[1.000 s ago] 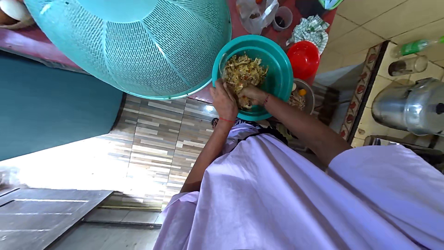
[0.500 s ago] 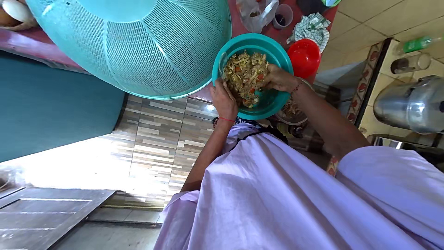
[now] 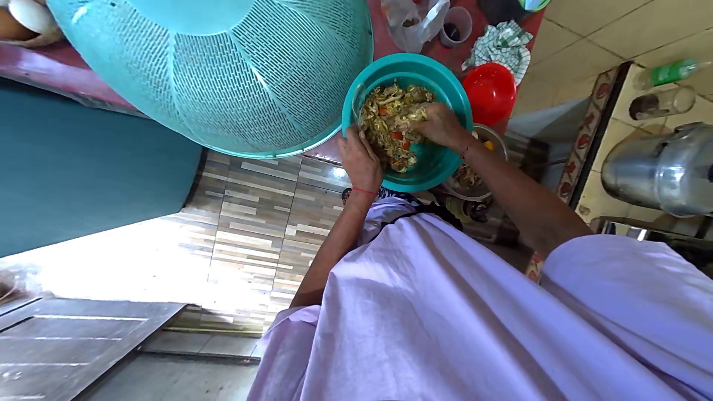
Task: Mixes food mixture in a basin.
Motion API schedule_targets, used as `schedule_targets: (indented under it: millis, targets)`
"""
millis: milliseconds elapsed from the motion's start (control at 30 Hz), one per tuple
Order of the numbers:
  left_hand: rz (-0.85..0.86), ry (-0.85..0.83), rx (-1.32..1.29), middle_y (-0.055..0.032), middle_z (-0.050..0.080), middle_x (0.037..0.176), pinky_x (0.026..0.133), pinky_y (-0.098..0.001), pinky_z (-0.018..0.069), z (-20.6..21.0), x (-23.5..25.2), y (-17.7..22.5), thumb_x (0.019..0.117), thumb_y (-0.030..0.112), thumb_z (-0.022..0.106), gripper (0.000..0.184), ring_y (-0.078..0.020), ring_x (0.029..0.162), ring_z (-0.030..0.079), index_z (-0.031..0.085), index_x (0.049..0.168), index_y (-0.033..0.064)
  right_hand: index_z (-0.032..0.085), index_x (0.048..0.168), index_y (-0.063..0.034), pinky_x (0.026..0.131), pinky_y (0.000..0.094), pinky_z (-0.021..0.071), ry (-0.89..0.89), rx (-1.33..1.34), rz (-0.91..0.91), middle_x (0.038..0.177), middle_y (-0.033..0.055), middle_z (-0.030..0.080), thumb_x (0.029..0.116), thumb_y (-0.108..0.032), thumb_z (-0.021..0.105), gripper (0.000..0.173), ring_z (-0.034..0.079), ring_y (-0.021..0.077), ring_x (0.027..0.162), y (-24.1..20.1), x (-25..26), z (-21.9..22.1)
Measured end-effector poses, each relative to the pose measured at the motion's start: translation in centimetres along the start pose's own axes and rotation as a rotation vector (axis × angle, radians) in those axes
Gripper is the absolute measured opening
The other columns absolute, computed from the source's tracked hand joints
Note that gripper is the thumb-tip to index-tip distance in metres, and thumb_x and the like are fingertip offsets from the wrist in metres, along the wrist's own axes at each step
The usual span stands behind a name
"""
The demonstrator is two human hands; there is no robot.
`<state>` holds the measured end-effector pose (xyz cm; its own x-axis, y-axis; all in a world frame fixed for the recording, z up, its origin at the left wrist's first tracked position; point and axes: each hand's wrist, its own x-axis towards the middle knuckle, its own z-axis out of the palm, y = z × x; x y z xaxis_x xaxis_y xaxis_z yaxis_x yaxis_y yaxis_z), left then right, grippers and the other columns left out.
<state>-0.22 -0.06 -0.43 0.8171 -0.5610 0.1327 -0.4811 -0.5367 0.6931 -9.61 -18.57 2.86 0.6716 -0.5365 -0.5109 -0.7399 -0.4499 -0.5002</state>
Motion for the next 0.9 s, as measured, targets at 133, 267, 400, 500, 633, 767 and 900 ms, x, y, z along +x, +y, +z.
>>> schedule_targets:
  millis: [133,267,400,500,633,767,900]
  targets:
    - [-0.01,-0.036,-0.013,-0.0289,0.064,0.107,0.088,-0.0495,0.0517,-0.1,0.0,0.0,0.1098,0.013,0.038,0.034,-0.0433,0.1,0.063,0.058,0.125,-0.0095,0.07,0.118,0.0041,0.101,0.0634,0.047,-0.171,-0.05,-0.155,0.115,0.026,0.07,0.0947,-0.034,0.074,0.045,0.065,0.0424,0.113,-1.7,-0.7,2.0]
    - [-0.017,-0.055,0.001,-0.0272,0.065,0.105,0.088,-0.0487,0.052,-0.1,0.2,0.1,0.1093,0.013,0.039,0.033,-0.0419,0.099,0.064,0.059,0.124,-0.0082,0.058,0.141,-0.0019,0.113,0.0624,0.0386,-0.317,-0.19,-0.21,0.145,0.0209,0.057,0.0941,-0.026,0.071,0.054,0.053,0.0407,0.135,-3.3,0.2,6.5]
    - [-0.025,-0.074,0.022,-0.0269,0.065,0.104,0.087,-0.0493,0.0524,-0.2,0.3,0.2,0.1095,0.014,0.039,0.033,-0.0417,0.098,0.064,0.059,0.124,-0.0075,0.051,0.152,-0.0112,0.104,0.0693,0.043,-0.3,-0.341,-0.189,0.163,0.0171,0.037,0.0886,-0.02,0.074,0.068,0.037,0.0512,0.143,-3.4,0.6,9.3]
    - [-0.065,-0.088,0.037,-0.0275,0.064,0.108,0.088,-0.0509,0.0529,-0.4,0.7,0.4,0.1104,0.017,0.037,0.035,-0.0419,0.102,0.064,0.057,0.127,-0.0067,0.059,0.142,-0.0044,0.097,0.0674,0.0495,-0.385,-0.422,-0.152,0.169,0.0157,0.026,0.089,-0.016,0.074,0.057,0.032,0.0531,0.145,-4.0,0.3,8.4]
    - [-0.094,-0.077,0.056,-0.0279,0.063,0.11,0.09,-0.0499,0.0527,-0.6,0.7,0.4,0.1103,0.016,0.036,0.035,-0.042,0.104,0.064,0.055,0.128,-0.0076,0.061,0.14,-0.0041,0.107,0.068,0.0403,-0.487,-0.494,-0.264,0.16,0.0245,0.037,0.0878,-0.009,0.074,0.054,0.041,0.0518,0.141,-2.5,-0.4,7.6]
    - [-0.063,-0.074,0.047,-0.0282,0.063,0.111,0.09,-0.0499,0.0524,-0.6,0.7,0.2,0.11,0.014,0.036,0.035,-0.0424,0.104,0.064,0.055,0.128,-0.0087,0.065,0.129,0.0034,0.1,0.0638,0.0486,-0.386,-0.472,-0.222,0.131,0.0292,0.062,0.0935,-0.003,0.067,0.036,0.059,0.0487,0.123,-1.0,-1.0,5.9]
    - [-0.045,-0.068,0.045,-0.0282,0.063,0.108,0.09,-0.05,0.0521,-0.5,0.6,0.1,0.1097,0.014,0.037,0.034,-0.0436,0.103,0.063,0.056,0.126,-0.0082,0.065,0.113,0.0104,0.091,0.0652,0.0518,-0.249,-0.442,-0.124,0.115,0.031,0.067,0.0942,-0.003,0.064,0.023,0.065,0.0493,0.111,-0.3,-0.7,3.4]
